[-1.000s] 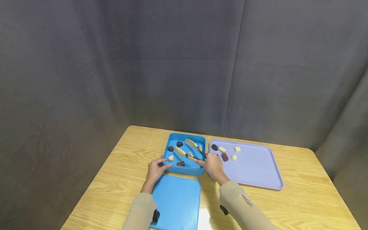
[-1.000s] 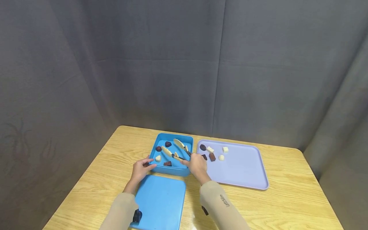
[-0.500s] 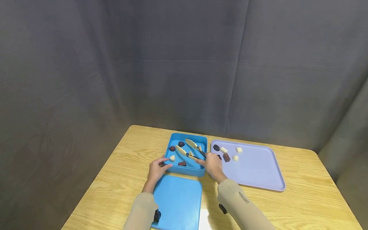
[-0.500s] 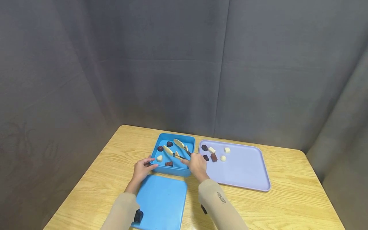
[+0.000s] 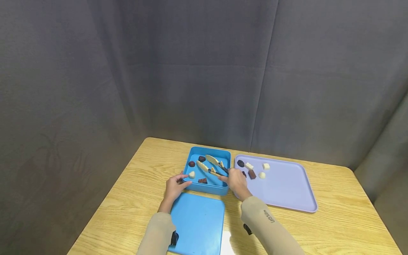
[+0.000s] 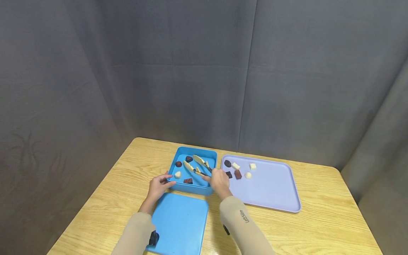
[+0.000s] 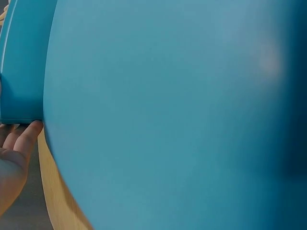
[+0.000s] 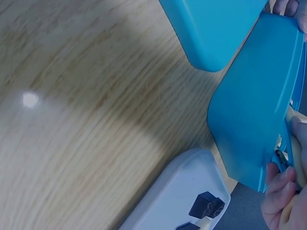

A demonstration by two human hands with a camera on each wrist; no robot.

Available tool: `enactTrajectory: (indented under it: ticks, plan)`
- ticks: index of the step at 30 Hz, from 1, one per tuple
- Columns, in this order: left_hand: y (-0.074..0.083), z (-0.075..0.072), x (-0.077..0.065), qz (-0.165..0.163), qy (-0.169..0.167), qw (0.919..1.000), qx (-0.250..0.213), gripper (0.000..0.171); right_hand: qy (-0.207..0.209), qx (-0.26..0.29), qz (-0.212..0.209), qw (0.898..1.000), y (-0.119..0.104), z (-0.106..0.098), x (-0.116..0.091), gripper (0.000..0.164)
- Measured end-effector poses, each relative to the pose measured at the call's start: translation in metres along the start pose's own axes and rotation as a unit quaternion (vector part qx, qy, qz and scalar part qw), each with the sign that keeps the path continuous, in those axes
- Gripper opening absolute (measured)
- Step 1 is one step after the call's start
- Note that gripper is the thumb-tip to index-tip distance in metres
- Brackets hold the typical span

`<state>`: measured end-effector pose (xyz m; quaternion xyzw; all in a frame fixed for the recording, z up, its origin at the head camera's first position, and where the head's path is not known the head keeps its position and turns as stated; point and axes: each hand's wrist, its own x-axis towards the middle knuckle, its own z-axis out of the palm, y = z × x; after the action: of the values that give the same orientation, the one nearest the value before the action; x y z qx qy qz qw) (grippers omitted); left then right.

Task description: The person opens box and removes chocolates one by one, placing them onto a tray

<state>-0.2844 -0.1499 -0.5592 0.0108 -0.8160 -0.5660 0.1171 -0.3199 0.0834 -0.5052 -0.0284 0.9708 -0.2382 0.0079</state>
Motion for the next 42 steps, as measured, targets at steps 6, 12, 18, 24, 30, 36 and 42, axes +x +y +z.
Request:
enactTrajectory:
  ticks: [6, 12, 18, 24, 30, 36, 42]
  plan:
    - [-0.001, -0.0002, 0.0002, 0.0, 0.001, 1.0, -0.001, 0.029, 0.001, -0.035, -0.012, 0.999, -0.0006, -0.0029, 0.0024, 0.04]
    - [-0.0011, -0.0011, 0.0004, 0.0, 0.0, 1.0, -0.002, 0.029, 0.012, -0.05, -0.026, 0.998, 0.0, -0.0037, 0.0054, 0.038]
    - [0.0024, -0.0026, -0.0011, 0.003, 0.0, 1.0, 0.0, 0.028, 0.004, -0.037, -0.055, 0.998, 0.0025, -0.0062, 0.0072, 0.034]
    - [0.002, -0.0017, -0.0013, 0.006, 0.0, 1.0, -0.003, 0.028, 0.003, -0.018, -0.061, 0.998, 0.0057, -0.0056, 0.0066, 0.03]
    - [0.0021, -0.0006, -0.0013, 0.008, 0.0, 1.0, -0.005, 0.029, 0.017, -0.018, -0.057, 0.998, 0.0081, -0.0024, 0.0066, 0.031]
    - [0.0004, -0.0008, -0.0008, 0.003, -0.003, 1.0, -0.004, 0.029, 0.009, -0.006, -0.034, 0.999, 0.0067, -0.0018, 0.007, 0.033]
    - [-0.0009, 0.0002, -0.0002, 0.004, -0.006, 0.9999, -0.008, 0.03, 0.011, -0.022, -0.06, 0.998, 0.0062, -0.0026, 0.0079, 0.031]
